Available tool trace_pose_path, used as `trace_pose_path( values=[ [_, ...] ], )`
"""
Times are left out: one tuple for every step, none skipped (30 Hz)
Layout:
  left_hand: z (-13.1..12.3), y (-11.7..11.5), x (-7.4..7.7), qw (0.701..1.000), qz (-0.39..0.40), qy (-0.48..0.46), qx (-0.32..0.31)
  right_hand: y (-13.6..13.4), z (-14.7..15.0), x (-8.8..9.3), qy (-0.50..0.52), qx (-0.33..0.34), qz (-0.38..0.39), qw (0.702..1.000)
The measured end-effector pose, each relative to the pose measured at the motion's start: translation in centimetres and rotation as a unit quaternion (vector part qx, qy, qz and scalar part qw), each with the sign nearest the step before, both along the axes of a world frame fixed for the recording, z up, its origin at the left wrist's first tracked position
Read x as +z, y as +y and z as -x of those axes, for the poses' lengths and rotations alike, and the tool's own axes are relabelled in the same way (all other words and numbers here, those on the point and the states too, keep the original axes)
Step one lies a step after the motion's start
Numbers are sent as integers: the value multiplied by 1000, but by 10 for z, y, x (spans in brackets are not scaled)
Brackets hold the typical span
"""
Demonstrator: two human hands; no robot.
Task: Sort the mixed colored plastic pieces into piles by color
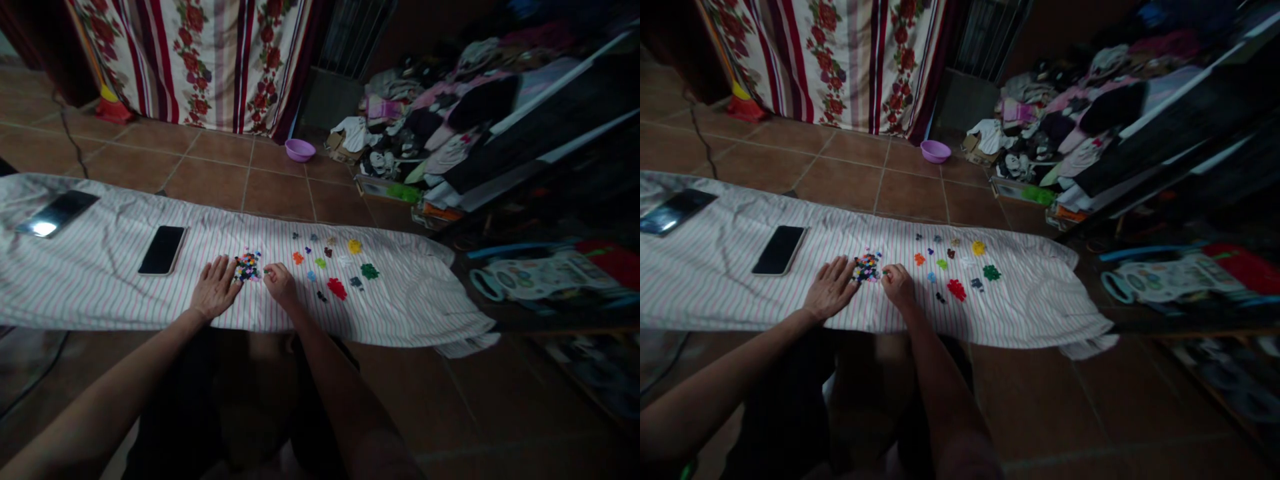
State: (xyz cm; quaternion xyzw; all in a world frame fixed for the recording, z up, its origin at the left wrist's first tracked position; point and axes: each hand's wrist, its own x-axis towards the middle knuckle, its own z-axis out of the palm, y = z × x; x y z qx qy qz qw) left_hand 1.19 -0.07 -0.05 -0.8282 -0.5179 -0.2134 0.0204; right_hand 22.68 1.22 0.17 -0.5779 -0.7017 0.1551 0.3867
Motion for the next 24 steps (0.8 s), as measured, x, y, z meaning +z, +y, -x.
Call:
trace_pose_path(
  values=[
    [3,1,-2,1000,0,-9,7,-2,-1,0,0,-1,-2,1000],
    [5,2,-3,1000,0,-18,13,-4,-2,0,1,-2,-2,1000],
    [7,3,-4,1000,0,-25,15,-6,-3,0,1,-4,-3,1000],
    [8,4,-5,999,-1,-30,13,-8,-3,0,0,-6,-1,1000],
    [9,4,-6,999,-3,-31,11,-10,-4,0,1,-10,1,1000],
    [9,5,-6,999,-5,-30,10,-11,-5,0,2,-14,5,1000],
    [8,5,-5,999,-10,-28,13,-13,-6,1,7,-19,10,1000],
    [7,5,-5,999,-14,-26,19,-14,-6,1,15,-27,17,999],
    [6,5,-4,999,-19,-24,26,-15,-8,1,27,-36,25,999],
    [5,4,-3,999,-23,-23,31,-16,-9,1,44,-45,36,997],
    [4,4,-2,999,-25,-22,35,-17,-11,1,65,-53,53,995],
    [3,3,-1,999,-24,-20,36,-17,-12,1,90,-59,74,991],
    [3,3,-1,999,-22,-19,38,-17,-14,1,119,-63,99,986],
    [3,3,0,999,-17,-18,39,-18,-16,1,148,-65,124,979],
    [3,3,0,999,-11,-18,41,-18,-18,1,175,-65,145,972],
    [3,3,1,999,-5,-19,42,-19,-21,2,197,-66,161,965],
    [3,3,1,999,0,-21,41,-19,-24,3,212,-70,168,960],
    [3,2,2,999,3,-24,40,-20,-27,4,221,-74,168,958],
    [3,2,2,999,4,-25,39,-21,-32,5,226,-76,163,957],
    [2,2,2,999,1,-25,39,-22,-37,7,230,-80,155,957],
    [2,2,3,999,-3,-22,41,-23,-43,10,234,-83,148,957],
    [1,2,3,999,-7,-15,43,-24,-50,12,240,-90,141,956],
    [1,1,3,999,-12,-6,45,-25,-59,15,246,-100,136,955],
    [0,1,3,999,-15,4,45,-26,-68,18,251,-115,131,952]
  ],
)
